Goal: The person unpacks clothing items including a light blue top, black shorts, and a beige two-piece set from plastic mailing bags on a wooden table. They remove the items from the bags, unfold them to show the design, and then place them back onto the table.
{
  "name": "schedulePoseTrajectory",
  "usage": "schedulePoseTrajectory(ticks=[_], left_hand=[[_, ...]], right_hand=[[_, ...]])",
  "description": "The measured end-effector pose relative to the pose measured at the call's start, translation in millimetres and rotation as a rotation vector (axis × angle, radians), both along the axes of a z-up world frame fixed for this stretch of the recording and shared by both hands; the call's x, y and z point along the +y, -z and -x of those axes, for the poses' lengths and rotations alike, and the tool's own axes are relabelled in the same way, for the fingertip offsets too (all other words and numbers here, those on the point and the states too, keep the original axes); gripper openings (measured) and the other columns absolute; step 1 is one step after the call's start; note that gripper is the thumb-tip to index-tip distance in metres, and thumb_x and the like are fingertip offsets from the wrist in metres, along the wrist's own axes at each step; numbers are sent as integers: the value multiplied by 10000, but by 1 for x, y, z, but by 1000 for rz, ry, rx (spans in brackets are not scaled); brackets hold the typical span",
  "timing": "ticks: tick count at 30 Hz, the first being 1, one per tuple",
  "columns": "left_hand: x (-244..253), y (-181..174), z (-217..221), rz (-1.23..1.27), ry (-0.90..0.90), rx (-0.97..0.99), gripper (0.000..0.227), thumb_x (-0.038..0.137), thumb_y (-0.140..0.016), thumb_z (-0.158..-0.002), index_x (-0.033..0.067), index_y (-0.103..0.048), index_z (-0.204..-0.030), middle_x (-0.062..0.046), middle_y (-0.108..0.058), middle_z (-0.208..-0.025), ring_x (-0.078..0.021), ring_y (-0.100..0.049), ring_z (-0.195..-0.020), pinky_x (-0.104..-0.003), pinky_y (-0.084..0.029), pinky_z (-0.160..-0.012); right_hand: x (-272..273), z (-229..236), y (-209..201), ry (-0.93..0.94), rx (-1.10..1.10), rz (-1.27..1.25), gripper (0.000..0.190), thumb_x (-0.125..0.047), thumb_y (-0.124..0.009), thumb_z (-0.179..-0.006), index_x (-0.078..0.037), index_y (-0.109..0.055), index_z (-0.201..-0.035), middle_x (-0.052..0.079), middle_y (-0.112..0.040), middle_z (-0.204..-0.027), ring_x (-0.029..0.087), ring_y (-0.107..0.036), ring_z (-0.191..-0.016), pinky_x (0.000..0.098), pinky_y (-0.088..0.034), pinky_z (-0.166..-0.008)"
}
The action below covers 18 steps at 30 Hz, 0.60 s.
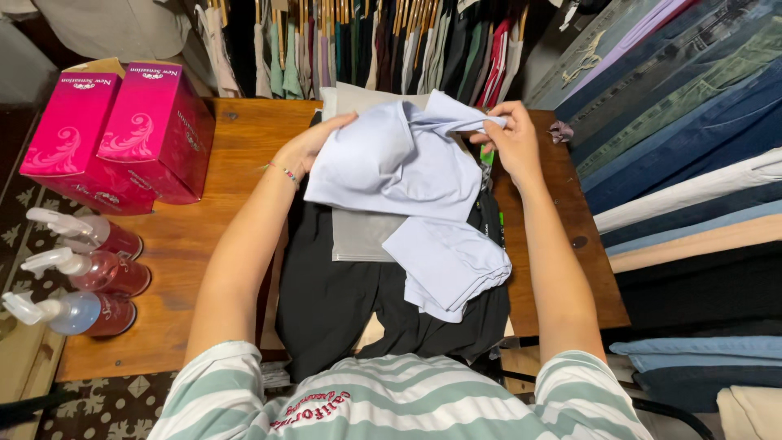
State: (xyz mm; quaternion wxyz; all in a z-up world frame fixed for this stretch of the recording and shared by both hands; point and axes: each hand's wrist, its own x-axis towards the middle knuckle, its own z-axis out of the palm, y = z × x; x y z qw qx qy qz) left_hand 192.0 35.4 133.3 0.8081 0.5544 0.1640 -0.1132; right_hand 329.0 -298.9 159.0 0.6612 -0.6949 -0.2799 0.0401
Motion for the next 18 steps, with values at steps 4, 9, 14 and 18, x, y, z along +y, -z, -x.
schedulePoseTrajectory(ticks=[4, 9, 14, 18], left_hand=[[7, 4, 4, -168, 102, -137, 739, 369, -846, -996, 181, -569, -1655, -157, -756, -1392, -267, -816, -1143, -446, -674, -924], [25, -6, 28, -386, 425, -604, 769, 263, -713, -1039, 88, -395, -1716, -37, -379, -1800, -180, -340, -1653, -393, -268, -1368], [26, -13, 30, -604, 411, -707, 968, 34, -662, -1044, 158, -63, -1795, -37, -10, -1890, -233, -5, -1755, -440, -29, -1411], [26, 5, 16, -1352, 349, -416, 511, 187, -672, -928, 133, -623, -1433, -102, -418, -1234, -317, -412, -1336, -493, -324, -1151]], right_hand=[[-6, -12, -30, 69, -231, -62, 289, 110, -645, -1025, -73, -579, -1239, 102, -650, -1264, 154, -767, -956, 176, -599, -722], [17, -19, -68, 83, -673, -316, 208, 103, -633, -1127, -28, -561, -1272, 187, -503, -1410, 266, -554, -1324, 383, -478, -1091], [44, -15, -47, 151, -475, 97, 428, 106, -685, -1041, -51, -567, -1421, 186, -404, -1593, 320, -621, -1322, 308, -649, -966], [40, 9, -2, 67, -112, 880, 908, -365, -732, -1067, -102, -214, -1765, 214, -95, -1840, 519, -217, -1648, 649, -238, -1327]])
